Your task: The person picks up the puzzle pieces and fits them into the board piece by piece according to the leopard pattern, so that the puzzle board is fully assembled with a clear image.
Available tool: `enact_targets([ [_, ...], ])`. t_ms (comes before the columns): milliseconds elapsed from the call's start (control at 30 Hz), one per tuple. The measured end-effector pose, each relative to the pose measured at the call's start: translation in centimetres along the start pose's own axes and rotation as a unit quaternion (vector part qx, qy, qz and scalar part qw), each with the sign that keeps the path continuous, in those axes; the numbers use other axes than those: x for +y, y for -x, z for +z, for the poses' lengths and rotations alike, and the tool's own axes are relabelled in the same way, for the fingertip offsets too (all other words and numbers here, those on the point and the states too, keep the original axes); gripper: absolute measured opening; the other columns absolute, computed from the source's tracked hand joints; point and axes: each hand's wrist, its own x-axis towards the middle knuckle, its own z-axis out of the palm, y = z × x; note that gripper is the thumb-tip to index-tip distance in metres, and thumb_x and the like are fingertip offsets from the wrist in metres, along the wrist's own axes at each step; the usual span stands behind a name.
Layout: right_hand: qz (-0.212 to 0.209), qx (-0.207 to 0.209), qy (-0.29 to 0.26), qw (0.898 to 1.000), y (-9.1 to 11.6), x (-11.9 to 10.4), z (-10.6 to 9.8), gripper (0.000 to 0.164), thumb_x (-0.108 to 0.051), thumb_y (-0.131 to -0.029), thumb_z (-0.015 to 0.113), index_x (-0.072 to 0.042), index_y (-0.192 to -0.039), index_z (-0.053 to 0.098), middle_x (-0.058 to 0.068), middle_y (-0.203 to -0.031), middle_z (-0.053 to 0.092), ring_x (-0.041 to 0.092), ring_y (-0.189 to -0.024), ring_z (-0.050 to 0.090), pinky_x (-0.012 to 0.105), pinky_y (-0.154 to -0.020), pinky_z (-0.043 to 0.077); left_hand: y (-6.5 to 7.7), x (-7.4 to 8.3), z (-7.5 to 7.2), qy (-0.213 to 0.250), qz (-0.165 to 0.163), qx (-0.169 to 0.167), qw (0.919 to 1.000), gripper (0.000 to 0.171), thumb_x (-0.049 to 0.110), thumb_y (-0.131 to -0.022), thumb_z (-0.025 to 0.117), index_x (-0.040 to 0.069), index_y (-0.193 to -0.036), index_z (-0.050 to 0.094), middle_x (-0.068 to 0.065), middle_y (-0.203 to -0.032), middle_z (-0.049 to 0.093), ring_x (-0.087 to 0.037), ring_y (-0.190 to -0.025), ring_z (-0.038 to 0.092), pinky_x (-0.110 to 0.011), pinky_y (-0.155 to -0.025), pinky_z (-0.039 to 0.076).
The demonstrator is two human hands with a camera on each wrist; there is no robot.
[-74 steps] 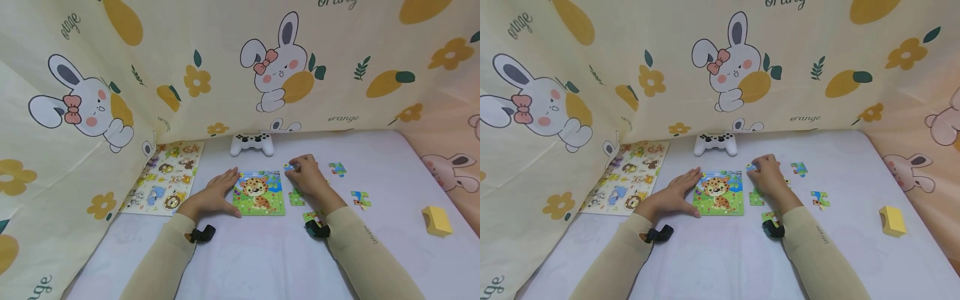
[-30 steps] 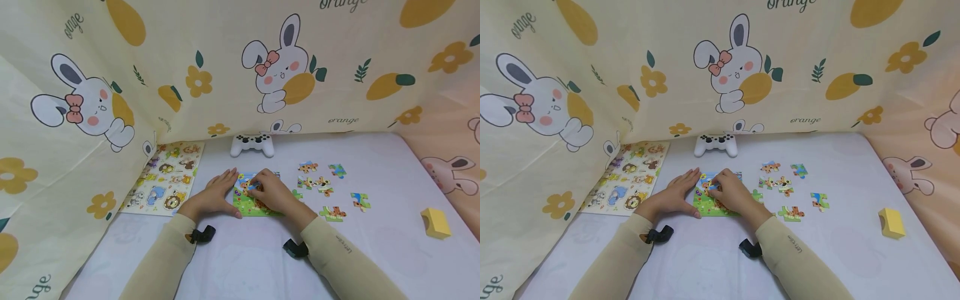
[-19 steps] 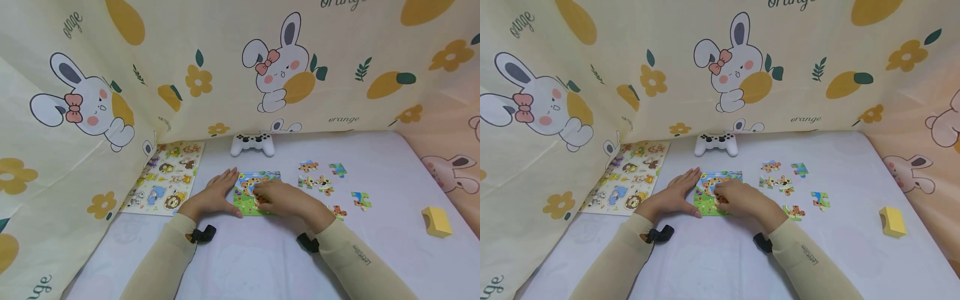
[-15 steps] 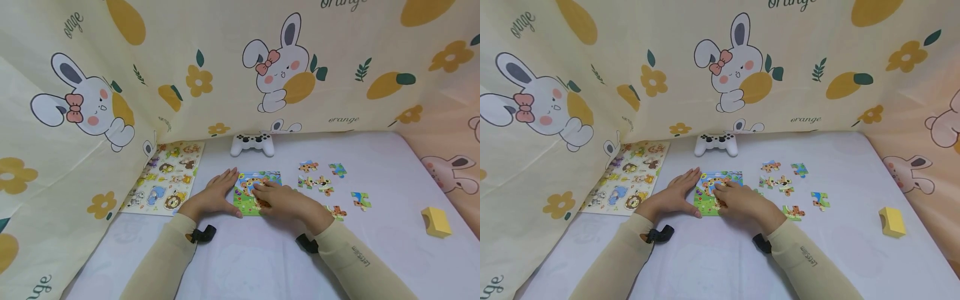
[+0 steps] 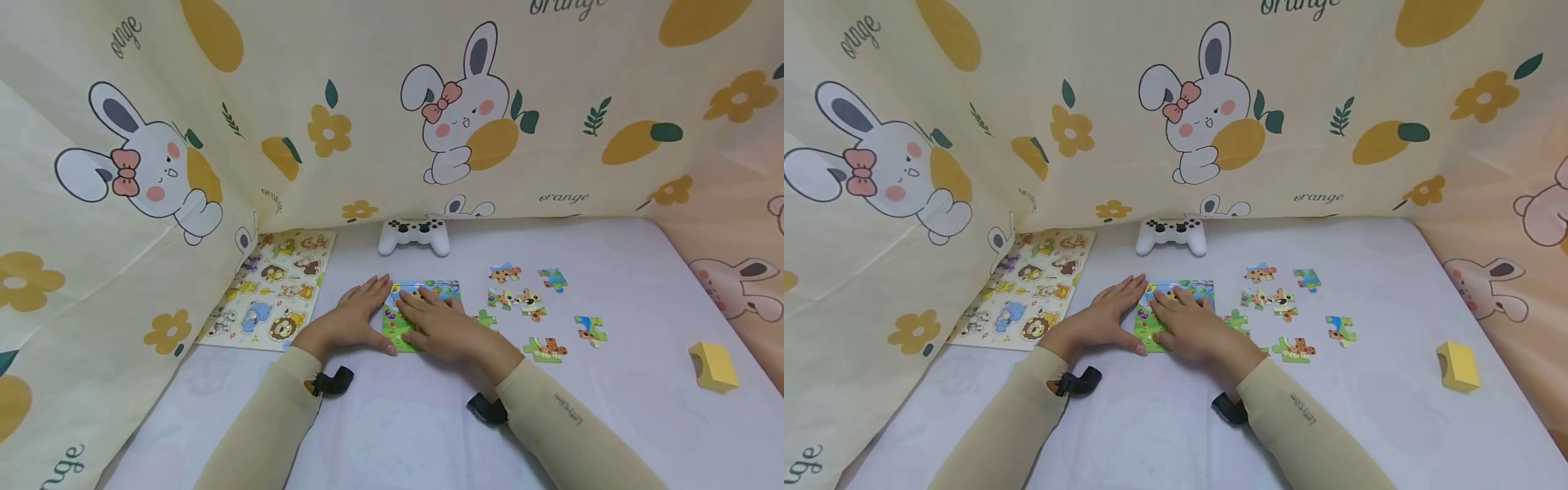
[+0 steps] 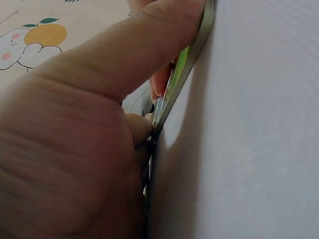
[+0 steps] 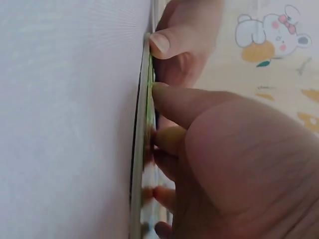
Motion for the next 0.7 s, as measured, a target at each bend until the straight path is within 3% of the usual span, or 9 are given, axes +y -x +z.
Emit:
enact_targets([
  [267, 0.004, 0.011, -0.028, 1.0, -0.7, 0.7, 0.1, 0.078, -0.057, -0.112, 0.053, -0.019, -0.175, 0.028, 0.0, -0.181, 0.016, 0.036, -0.165, 0.004, 0.072, -0.12, 0.017, 0.0, 0.2, -0.2, 0.001, -0.008, 0.001, 1.0, 0.139, 0.067, -0.076, 0.092, 0.011, -0.175, 0.013, 0.003, -0.181, 0.001, -0.02, -0.165, -0.008, -0.045, -0.13, -0.004],
  [433, 0.003, 0.02, -0.083, 0.996, -0.8, 1.1, 0.1, 0.078, -0.058, -0.112, 0.052, -0.018, -0.175, 0.028, -0.001, -0.181, 0.015, 0.035, -0.165, 0.005, 0.071, -0.122, 0.013, 0.0, 0.1, -0.1, 0.008, -0.007, 0.003, 0.9999, 0.139, 0.067, -0.075, 0.093, 0.011, -0.175, 0.014, 0.002, -0.181, 0.002, -0.02, -0.165, -0.008, -0.047, -0.13, -0.005],
  [633, -0.012, 0.049, -0.178, 0.983, 0.2, 1.7, -1.8, 0.075, -0.052, -0.113, 0.055, -0.01, -0.172, 0.034, 0.01, -0.18, 0.019, 0.037, -0.163, 0.019, 0.073, -0.125, 0.014, 0.1, 0.1, 0.1, 0.017, -0.005, 0.01, 0.9998, 0.14, 0.066, -0.074, 0.094, 0.011, -0.175, 0.014, -0.001, -0.182, 0.003, -0.022, -0.166, -0.006, -0.048, -0.13, -0.004],
  [700, -0.009, 0.062, -0.213, 0.975, 1.0, 2.1, -2.7, 0.075, -0.053, -0.112, 0.055, -0.011, -0.171, 0.036, 0.012, -0.178, 0.025, 0.038, -0.159, 0.03, 0.069, -0.124, 0.023, 0.1, 0.2, 0.1, 0.018, -0.002, 0.012, 0.9998, 0.141, 0.066, -0.074, 0.095, 0.01, -0.175, 0.015, -0.002, -0.182, 0.003, -0.023, -0.166, -0.005, -0.049, -0.13, -0.004],
])
